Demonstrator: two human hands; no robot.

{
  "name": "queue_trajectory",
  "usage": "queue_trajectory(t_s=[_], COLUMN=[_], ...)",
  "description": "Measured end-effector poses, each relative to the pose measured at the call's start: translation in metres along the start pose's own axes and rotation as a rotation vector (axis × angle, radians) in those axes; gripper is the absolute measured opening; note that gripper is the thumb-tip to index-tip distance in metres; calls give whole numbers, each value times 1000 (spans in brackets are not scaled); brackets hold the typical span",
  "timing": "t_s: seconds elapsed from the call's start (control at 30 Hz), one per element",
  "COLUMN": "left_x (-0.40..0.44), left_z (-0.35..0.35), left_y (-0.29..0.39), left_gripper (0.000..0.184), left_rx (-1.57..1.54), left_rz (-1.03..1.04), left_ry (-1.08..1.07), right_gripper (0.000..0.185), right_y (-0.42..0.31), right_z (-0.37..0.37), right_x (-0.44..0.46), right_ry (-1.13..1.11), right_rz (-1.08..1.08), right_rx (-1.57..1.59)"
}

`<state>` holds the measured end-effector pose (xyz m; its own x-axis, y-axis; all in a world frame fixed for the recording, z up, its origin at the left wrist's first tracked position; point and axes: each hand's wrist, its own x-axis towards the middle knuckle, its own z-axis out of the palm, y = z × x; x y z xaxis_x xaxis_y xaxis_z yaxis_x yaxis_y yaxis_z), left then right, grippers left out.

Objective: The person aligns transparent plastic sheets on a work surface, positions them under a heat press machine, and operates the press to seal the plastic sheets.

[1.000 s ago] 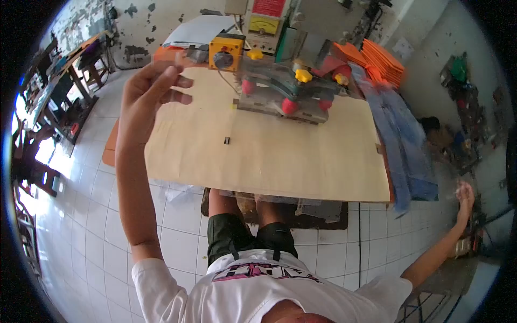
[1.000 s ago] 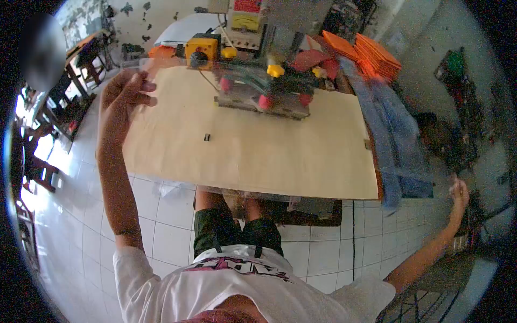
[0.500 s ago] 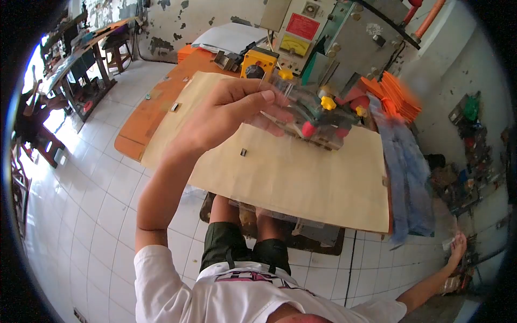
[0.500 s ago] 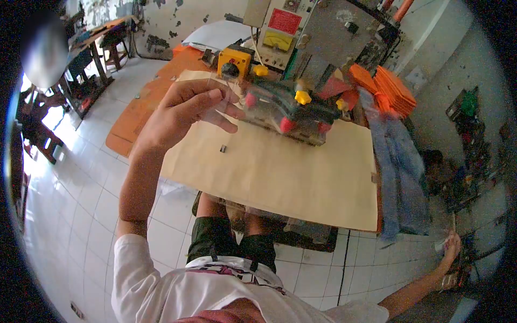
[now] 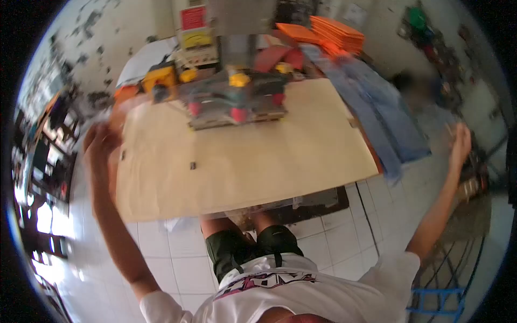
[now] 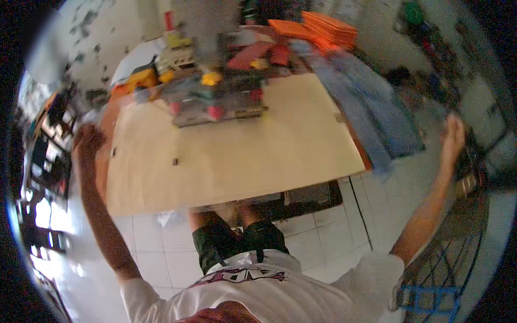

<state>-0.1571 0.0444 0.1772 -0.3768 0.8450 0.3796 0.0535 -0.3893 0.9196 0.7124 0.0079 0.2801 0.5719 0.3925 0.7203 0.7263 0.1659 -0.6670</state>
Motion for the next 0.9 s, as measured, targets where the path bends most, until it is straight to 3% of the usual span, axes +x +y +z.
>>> queue_trajectory(t_s=[0.03,0.07,0.1,0.17,0.3,0.5,0.6,0.63,0.7,0.83,0.87,0.9], left_x=[15,22,29,51,37,49,42,30,19,20,19,15], left_z=[-39,-64,-100,-173,-199,-330,-335,-308,-256,-251,-240,-218], left_y=[-15,-24,-40,-65,-65,-125,-135,-133,-118,-143,-149,-145], left_gripper=[15,15,16,21,30,34,21,23,24,23,24,24], left_rx=[39,25,83,52,293,404,847,1321,1139,1339,1199,1201], left_rz=[-13,-48,0,-163,-152,-70,212,444,205,417,238,231], left_ry=[-4,131,108,220,496,515,393,377,426,88,149,148], right_gripper=[37,37,34,29,24,25,25,24,25,30,33,35], right_y=[21,-27,-48,-83,-109,-100,-74,-65,-44,7,26,37], right_z=[4,22,33,53,78,110,126,131,145,175,186,194], right_x=[13,-17,-34,-66,-108,-122,-129,-133,-139,-151,-155,-157], right_ry=[-62,-8,-2,-29,-178,-193,-218,-256,-328,-524,-540,-550], right_rz=[-76,-141,-161,-55,-149,-245,-202,-211,-214,-70,-152,-234], right_rx=[24,-47,-51,110,349,333,210,162,98,25,-56,-139])
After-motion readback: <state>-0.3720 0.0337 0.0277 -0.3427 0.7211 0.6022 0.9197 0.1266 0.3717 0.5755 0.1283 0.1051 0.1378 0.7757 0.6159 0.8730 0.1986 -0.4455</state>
